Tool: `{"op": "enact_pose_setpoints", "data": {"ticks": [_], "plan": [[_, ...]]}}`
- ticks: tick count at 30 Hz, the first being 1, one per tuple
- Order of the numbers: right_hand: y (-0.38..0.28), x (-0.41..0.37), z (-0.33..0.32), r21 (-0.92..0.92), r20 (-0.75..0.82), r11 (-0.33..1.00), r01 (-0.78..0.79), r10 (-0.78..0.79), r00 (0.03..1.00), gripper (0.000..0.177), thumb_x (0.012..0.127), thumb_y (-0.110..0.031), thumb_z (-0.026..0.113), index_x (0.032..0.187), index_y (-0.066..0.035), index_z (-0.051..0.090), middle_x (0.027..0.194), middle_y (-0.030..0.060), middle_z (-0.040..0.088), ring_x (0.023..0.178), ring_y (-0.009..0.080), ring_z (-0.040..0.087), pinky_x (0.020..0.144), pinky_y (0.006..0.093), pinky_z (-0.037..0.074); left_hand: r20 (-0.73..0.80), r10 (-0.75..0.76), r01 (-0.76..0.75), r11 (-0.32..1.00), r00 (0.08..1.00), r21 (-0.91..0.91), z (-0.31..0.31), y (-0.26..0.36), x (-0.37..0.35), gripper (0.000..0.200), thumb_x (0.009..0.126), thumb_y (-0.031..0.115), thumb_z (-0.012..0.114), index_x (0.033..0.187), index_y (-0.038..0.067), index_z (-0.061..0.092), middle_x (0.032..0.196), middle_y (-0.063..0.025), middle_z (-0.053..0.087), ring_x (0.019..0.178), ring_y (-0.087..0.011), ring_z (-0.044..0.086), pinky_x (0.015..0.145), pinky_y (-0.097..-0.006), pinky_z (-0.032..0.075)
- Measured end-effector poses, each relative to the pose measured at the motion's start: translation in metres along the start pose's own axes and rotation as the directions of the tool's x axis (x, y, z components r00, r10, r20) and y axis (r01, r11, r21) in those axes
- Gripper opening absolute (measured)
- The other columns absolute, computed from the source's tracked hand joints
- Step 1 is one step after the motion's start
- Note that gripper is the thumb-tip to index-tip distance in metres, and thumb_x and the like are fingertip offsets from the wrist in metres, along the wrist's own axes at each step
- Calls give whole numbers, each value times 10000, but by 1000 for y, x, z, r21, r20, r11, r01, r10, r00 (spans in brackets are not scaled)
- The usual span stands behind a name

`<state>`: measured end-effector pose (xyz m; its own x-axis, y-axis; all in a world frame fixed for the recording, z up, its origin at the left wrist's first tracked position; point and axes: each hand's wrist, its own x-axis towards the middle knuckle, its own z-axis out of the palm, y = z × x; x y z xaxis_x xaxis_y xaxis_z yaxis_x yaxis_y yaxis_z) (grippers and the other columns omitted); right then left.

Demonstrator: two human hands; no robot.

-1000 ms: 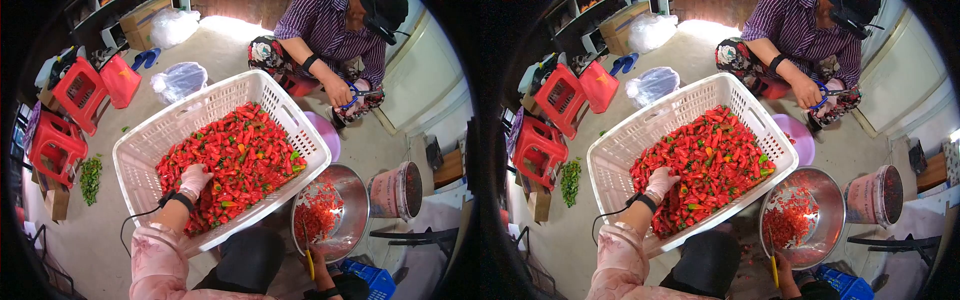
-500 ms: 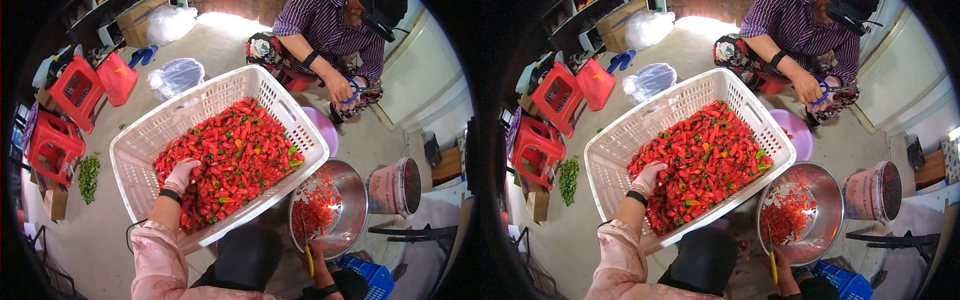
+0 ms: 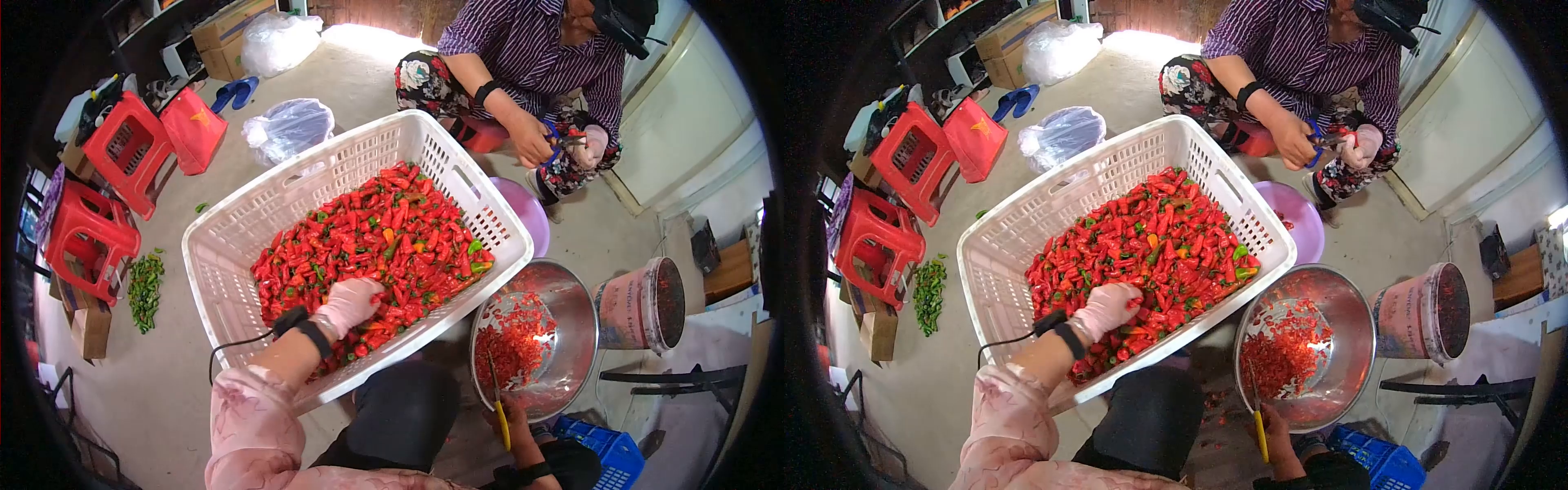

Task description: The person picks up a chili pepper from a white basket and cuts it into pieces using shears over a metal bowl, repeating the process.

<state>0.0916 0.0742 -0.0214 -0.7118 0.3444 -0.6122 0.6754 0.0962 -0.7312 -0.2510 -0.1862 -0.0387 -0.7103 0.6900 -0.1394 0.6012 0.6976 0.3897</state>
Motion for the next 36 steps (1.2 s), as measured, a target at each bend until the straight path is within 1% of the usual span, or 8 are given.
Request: {"op": "enact_pose_setpoints", "data": {"ticks": [7,12,19,22,24,26,31,36], "plan": [[-21,-4,5,-16,-58,993,114,-115,992,337,742,-31,661,1050,-30,524,858,-2,538,779,85,498,689,236,417,185,88,-175,829,979,532,35,15,43,177,762,146,526,886,121,649,836,-85,623,793,-255,622,591,-374,483],[-7,-1,7,157,-72,984,83,-73,995,376,740,-30,658,1090,-46,523,818,-7,535,723,70,502,614,210,419,236,10,-122,878,972,464,31,8,35,194,770,123,521,913,72,642,884,-113,631,823,-265,625,577,-423,471],[-9,-2,4,139,-20,990,13,-11,1000,385,749,-1,632,1110,-66,517,747,-45,510,586,39,454,487,181,353,-51,-309,287,923,950,-258,22,-28,-40,379,785,331,603,1072,85,584,954,-177,602,901,-324,583,773,-395,470],[-11,-2,4,110,26,992,-56,54,998,551,728,8,673,1219,-9,423,967,48,550,829,116,526,715,240,436,82,-569,396,455,818,-797,46,-68,-62,347,829,234,600,1100,24,548,793,-96,640,695,-174,615,617,-289,493],[-17,-5,9,120,-53,983,141,-135,989,355,757,2,613,1095,-50,517,755,-49,501,599,36,443,500,185,355,305,-622,478,127,721,-869,-15,-60,-69,489,813,225,596,1219,-3,446,764,-45,639,582,-115,574,484,-275,462],[-19,-5,8,123,-49,982,145,-140,989,353,759,-1,611,1095,-46,514,759,-48,500,600,35,441,503,183,355,264,-694,358,-10,670,-934,-15,-80,-70,547,800,196,602,1277,41,382,754,-33,632,534,-110,553,422,-265,406],[-15,-4,3,81,-29,991,108,-106,994,368,757,-9,613,1107,-44,504,757,-43,502,598,36,445,504,181,359,270,-828,288,-137,492,-948,-33,-77,-64,635,733,204,696,1271,80,382,791,-42,612,546,-134,541,449,-306,402],[-28,-9,1,101,-36,993,59,-56,998,378,748,-2,613,1108,-47,508,737,-41,509,588,42,454,490,187,357,227,-787,261,-87,573,-961,-36,-64,-67,474,665,313,769,1004,86,526,705,-11,568,555,-130,510,438,-316,404]]}}
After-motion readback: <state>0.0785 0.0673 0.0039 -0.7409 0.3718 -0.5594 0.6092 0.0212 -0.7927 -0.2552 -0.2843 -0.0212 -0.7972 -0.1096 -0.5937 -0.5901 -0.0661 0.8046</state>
